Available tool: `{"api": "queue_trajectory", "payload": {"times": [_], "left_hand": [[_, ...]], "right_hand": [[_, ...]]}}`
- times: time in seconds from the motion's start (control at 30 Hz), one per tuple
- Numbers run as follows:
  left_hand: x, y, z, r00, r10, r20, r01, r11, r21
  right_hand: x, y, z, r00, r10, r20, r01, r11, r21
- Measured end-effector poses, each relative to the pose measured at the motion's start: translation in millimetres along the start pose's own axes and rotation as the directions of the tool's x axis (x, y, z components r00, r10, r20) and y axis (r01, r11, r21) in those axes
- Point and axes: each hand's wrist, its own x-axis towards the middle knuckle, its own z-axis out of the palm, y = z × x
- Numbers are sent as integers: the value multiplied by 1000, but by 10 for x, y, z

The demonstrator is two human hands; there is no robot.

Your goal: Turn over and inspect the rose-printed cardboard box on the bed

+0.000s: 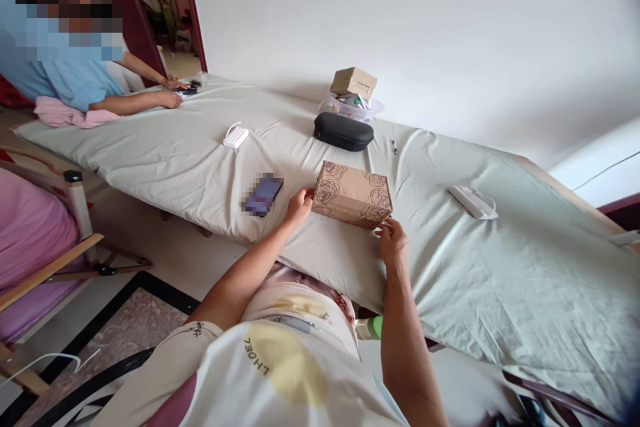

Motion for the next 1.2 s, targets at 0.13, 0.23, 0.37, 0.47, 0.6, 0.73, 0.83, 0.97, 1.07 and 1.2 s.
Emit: {"api": "queue_trajectory", "payload": {"times": [0.13, 0.23, 0.37, 0.47, 0.6, 0.73, 0.83, 0.97, 1.07, 1.2], "left_hand": [[-34, 4, -66, 990, 106, -94, -103, 994, 43], [-78, -51, -300, 970, 214, -118, -202, 974, 104], [-109, -186, -902, 960, 202, -196, -129, 934, 333], [-120, -242, -1354, 961, 77, -264, 98, 801, 590], [-138, -198, -1582, 977, -78, -199, 208, 565, 798], [-146, -155, -1429, 985, -111, -132, 170, 499, 850], [-138, -157, -1301, 983, -131, -132, 180, 483, 857], [-116, -143, -1237, 976, -172, -129, 197, 472, 859], [-122, -126, -1216, 975, -178, -131, 202, 483, 852], [-194, -136, -1204, 977, -163, -139, 205, 531, 822]], "right_hand": [[-11, -42, -70, 991, -9, -135, 10, 1000, 7], [-51, -133, -112, 977, -18, -214, 24, 999, 25], [-130, -252, -152, 952, -31, -306, 58, 995, 80], [-201, -295, -162, 932, -39, -359, 88, 989, 122], [-305, -302, -144, 922, -56, -383, 133, 975, 178], [-389, -301, -140, 925, -59, -376, 136, 974, 182], [-430, -316, -154, 940, -48, -339, 115, 977, 180], [-474, -355, -157, 944, -49, -325, 117, 974, 192], [-519, -373, -140, 945, -55, -324, 128, 969, 209], [-621, -345, -124, 950, -59, -308, 133, 965, 224]]}}
